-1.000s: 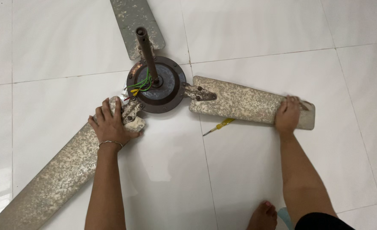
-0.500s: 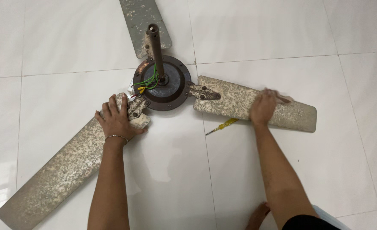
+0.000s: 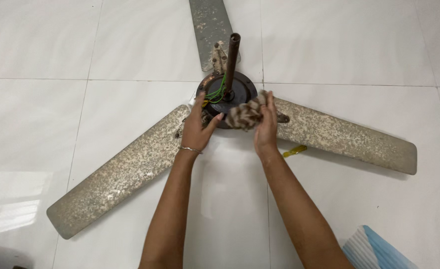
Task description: The person wipes the blades and central motor housing of a disassembled electric fan lying on a tiled floor using a cloth. The fan remains on the floor throughout the clip.
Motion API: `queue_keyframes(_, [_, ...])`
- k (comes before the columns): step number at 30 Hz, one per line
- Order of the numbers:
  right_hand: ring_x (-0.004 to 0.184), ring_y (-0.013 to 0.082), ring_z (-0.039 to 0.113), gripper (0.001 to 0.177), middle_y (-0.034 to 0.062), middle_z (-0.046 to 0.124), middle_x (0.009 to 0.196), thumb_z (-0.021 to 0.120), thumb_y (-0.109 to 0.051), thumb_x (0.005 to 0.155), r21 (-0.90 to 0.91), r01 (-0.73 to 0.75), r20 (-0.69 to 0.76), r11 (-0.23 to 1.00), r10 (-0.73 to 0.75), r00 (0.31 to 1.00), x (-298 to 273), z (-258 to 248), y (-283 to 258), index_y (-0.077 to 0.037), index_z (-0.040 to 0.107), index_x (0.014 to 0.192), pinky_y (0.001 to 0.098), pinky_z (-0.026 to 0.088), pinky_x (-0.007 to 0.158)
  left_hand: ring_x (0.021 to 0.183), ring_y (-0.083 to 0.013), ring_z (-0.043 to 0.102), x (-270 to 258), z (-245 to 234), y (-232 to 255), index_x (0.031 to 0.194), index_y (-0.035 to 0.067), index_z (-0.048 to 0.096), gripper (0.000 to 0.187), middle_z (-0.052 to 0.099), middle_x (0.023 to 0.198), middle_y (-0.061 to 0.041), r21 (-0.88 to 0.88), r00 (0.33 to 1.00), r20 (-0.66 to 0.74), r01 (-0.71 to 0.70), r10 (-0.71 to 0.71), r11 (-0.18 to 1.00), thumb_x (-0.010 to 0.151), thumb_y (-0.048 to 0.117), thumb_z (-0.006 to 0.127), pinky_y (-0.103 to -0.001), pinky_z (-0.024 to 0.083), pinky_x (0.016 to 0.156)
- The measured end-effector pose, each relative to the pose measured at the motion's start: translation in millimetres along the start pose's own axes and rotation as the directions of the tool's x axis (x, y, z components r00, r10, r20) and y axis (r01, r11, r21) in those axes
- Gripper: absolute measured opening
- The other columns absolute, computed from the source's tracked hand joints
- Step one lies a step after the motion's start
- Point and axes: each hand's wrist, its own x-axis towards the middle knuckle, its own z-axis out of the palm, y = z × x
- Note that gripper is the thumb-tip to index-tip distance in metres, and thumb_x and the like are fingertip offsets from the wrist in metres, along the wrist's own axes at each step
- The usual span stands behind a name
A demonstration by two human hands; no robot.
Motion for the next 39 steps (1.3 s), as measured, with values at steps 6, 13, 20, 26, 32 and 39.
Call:
queue_keyframes(6, [0.112, 0.0161, 0.066, 0.053, 0.0108, 0.064, 0.128, 0.065, 0.004, 0.089, -0.453, 0.384, 0.363, 0.805, -0.227, 0.904, -17.1, 32.0, -12.0, -0.008, 0.050, 0.139, 0.0331, 0.056, 0.096, 0.086, -0.0205, 0.077, 6.6, -7.0, 13.2, 0.132, 0.003, 0.066, 0.055, 0.079, 0.103, -0.014, -0.109, 0.989, 0.137, 0.065, -0.050, 0.992, 0.083, 0.020, 0.084, -0.034, 0.061, 0.078])
queue_keyframes(13, [0.074, 0.0140, 0.062, 0.026, 0.0097, 0.069, 0.095, 0.071, -0.001, 0.094, -0.795, 0.386, 0.261, 0.467, -0.311, 0.914, 8.4, 36.6, -61.4, -0.011, 0.069, 0.118, 0.0314, 0.053, 0.063, 0.073, -0.0172, 0.075, 42.7, -32.2, 37.7, 0.108, 0.009, 0.070, 0.021, 0.078, 0.092, -0.007, 0.150, 0.972, -0.144, 0.208, -0.187, 0.967, 0.088, 0.009, 0.077, -0.031, 0.060, 0.062])
queue_keyframes(20, [0.128, 0.0297, 0.061, 0.050, 0.0182, 0.057, 0.139, 0.065, -0.019, 0.107, -0.456, 0.690, 0.405, 0.562, -0.560, 0.723, 38.2, 89.1, -89.1, -0.003, 0.046, 0.151, 0.0413, 0.056, 0.104, 0.087, -0.0236, 0.078, 103.0, 13.6, 83.3, 0.129, 0.010, 0.067, 0.036, 0.078, 0.106, -0.015, -0.112, 0.886, -0.456, -0.148, 0.081, 0.983, 0.096, -0.002, 0.062, -0.032, 0.064, 0.074])
queue_keyframes(26, [0.127, 0.0273, 0.067, 0.046, 0.0171, 0.064, 0.136, 0.061, -0.025, 0.111, -0.538, 0.697, 0.329, 0.474, -0.643, 0.692, 42.9, 101.4, -55.0, -0.003, 0.048, 0.150, 0.0386, 0.056, 0.105, 0.082, -0.0276, 0.078, 105.2, 41.2, 63.7, 0.134, 0.009, 0.066, 0.040, 0.076, 0.103, -0.019, -0.131, 0.905, -0.420, -0.132, 0.065, 0.983, 0.097, 0.000, 0.056, -0.038, 0.060, 0.074])
queue_keyframes(32, [0.116, 0.0274, 0.070, 0.047, 0.0162, 0.066, 0.130, 0.062, -0.017, 0.106, -0.544, 0.659, 0.292, 0.519, -0.619, 0.729, 47.0, 89.9, -21.5, -0.002, 0.047, 0.148, 0.0388, 0.057, 0.097, 0.089, -0.0274, 0.078, 93.1, 48.1, 29.5, 0.130, 0.006, 0.068, 0.037, 0.076, 0.110, -0.018, -0.092, 0.932, -0.352, -0.125, 0.085, 0.988, 0.096, -0.002, 0.059, -0.038, 0.061, 0.080])
queue_keyframes(39, [0.116, 0.0357, 0.068, 0.042, 0.0204, 0.065, 0.127, 0.063, -0.011, 0.104, -0.584, 0.677, 0.385, 0.448, -0.581, 0.717, 54.5, 62.0, 34.4, 0.000, 0.051, 0.142, 0.0436, 0.055, 0.095, 0.138, -0.0305, 0.052, 66.6, 59.5, -16.2, 0.123, 0.001, 0.068, 0.038, 0.067, 0.134, -0.019, 0.132, 0.982, -0.153, -0.093, 0.113, 0.987, 0.089, -0.008, 0.054, -0.059, 0.022, 0.122])
